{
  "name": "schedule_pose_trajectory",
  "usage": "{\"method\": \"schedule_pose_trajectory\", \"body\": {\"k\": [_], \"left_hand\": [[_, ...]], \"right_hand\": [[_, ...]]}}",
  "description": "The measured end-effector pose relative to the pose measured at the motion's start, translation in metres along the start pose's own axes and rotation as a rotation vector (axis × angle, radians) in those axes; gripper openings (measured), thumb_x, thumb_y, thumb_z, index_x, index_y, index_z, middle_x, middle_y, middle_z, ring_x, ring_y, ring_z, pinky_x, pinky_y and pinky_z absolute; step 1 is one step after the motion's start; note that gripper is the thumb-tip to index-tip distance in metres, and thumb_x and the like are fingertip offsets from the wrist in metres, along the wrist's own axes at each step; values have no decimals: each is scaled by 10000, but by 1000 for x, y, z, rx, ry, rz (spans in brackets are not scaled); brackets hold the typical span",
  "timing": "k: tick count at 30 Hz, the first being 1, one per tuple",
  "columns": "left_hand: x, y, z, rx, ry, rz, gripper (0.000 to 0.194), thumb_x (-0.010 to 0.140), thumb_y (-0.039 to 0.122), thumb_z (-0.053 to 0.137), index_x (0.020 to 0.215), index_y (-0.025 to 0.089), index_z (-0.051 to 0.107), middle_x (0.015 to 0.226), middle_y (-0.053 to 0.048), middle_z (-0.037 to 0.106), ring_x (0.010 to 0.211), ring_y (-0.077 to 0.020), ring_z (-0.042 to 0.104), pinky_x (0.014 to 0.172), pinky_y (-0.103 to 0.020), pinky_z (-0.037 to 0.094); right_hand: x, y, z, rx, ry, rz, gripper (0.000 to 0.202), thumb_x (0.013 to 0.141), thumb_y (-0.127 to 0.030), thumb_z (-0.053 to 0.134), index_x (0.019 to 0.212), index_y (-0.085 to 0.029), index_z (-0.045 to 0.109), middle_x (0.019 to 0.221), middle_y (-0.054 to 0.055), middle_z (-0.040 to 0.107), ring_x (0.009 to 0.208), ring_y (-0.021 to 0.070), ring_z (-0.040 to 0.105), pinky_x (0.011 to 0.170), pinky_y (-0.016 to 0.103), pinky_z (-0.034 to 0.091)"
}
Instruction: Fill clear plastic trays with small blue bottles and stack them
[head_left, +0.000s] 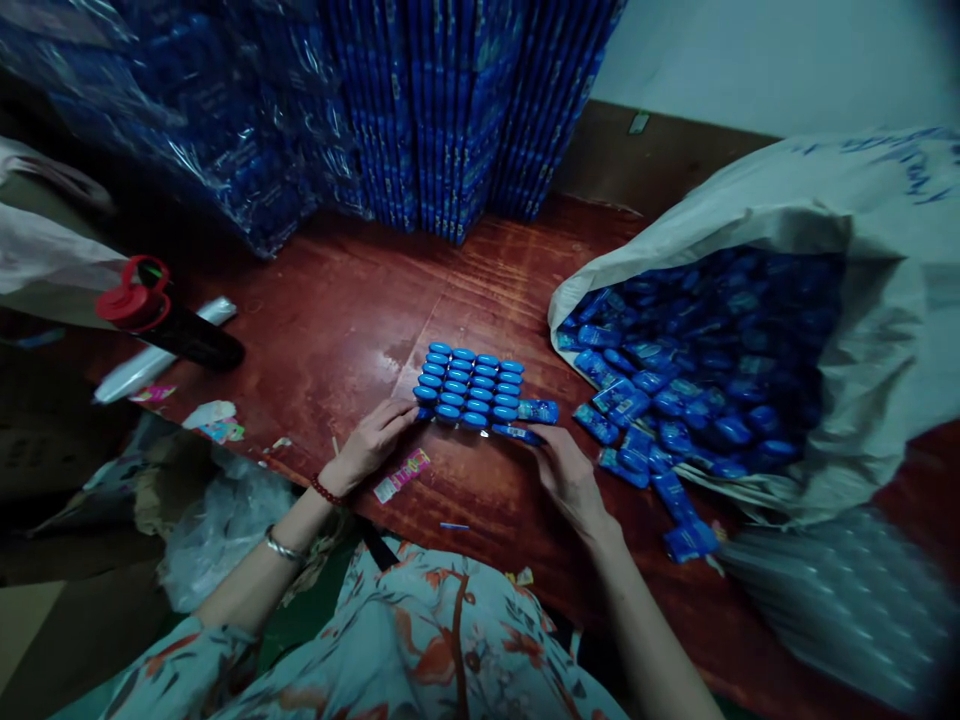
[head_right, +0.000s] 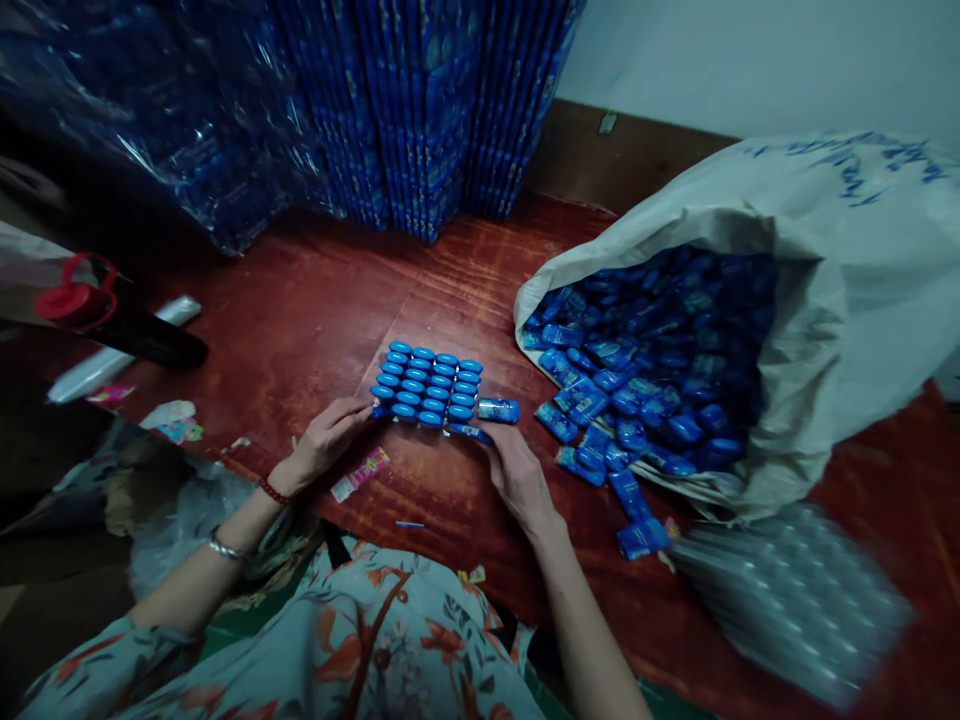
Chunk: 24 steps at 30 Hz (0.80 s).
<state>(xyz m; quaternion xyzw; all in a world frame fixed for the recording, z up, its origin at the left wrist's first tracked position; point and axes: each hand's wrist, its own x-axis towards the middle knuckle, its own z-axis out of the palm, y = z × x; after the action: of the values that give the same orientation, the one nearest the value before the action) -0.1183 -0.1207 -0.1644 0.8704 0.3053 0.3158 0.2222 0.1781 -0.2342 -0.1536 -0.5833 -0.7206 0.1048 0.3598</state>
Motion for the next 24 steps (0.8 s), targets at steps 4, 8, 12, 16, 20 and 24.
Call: {"method": "schedule_pose_trajectory", "body": {"k": [4, 8, 12, 16, 20, 24], "left_hand": [[6, -3, -3, 0, -7, 3, 262, 927, 184, 385, 1059, 197, 610, 1025, -97, 651, 942, -158, 598, 833, -321, 500], [9, 2, -3, 39, -25, 77, 241, 925, 150, 391, 1058, 179, 591, 1031, -102, 636, 952, -156, 586, 822, -307, 501], [18, 11, -8, 77, -110, 151, 215, 931, 141, 390, 1038, 159, 575, 1042, -105, 621, 942, -155, 566, 797, -308, 503], [33, 13, -21, 63, -169, 145, 216, 940, 144, 369, 992, 150, 579, 1001, -98, 618, 882, -141, 564, 761, -280, 494], [38, 8, -26, 33, -195, 98, 220, 934, 127, 365, 959, 142, 583, 913, -75, 608, 811, -129, 555, 710, -250, 478], [31, 5, -22, 44, -167, 145, 210, 930, 125, 367, 929, 135, 577, 923, -78, 601, 825, -135, 545, 722, -258, 478]], "right_hand": [[7, -6, 2, -84, -48, -111, 368, 880, -93, 385, 1195, -220, 525, 1112, 95, 613, 1052, 212, 564, 890, 376, 490], [24, -25, -1, -332, -262, -174, 349, 858, -39, 327, 1045, -184, 583, 979, 107, 621, 910, 214, 571, 784, 351, 492], [50, -46, -7, -486, -506, -237, 264, 829, -9, 395, 893, -184, 582, 800, 68, 585, 785, 207, 552, 736, 341, 454], [62, -48, -7, -512, -524, -273, 282, 821, 6, 388, 902, -186, 579, 796, 65, 582, 771, 199, 546, 716, 327, 440], [50, -34, -3, -377, -330, -188, 249, 884, -81, 387, 1032, -193, 553, 877, 65, 597, 815, 191, 549, 706, 304, 459], [36, -24, 4, -166, -99, -132, 190, 905, -120, 411, 993, -174, 570, 957, 92, 596, 875, 185, 535, 750, 298, 468]]}}
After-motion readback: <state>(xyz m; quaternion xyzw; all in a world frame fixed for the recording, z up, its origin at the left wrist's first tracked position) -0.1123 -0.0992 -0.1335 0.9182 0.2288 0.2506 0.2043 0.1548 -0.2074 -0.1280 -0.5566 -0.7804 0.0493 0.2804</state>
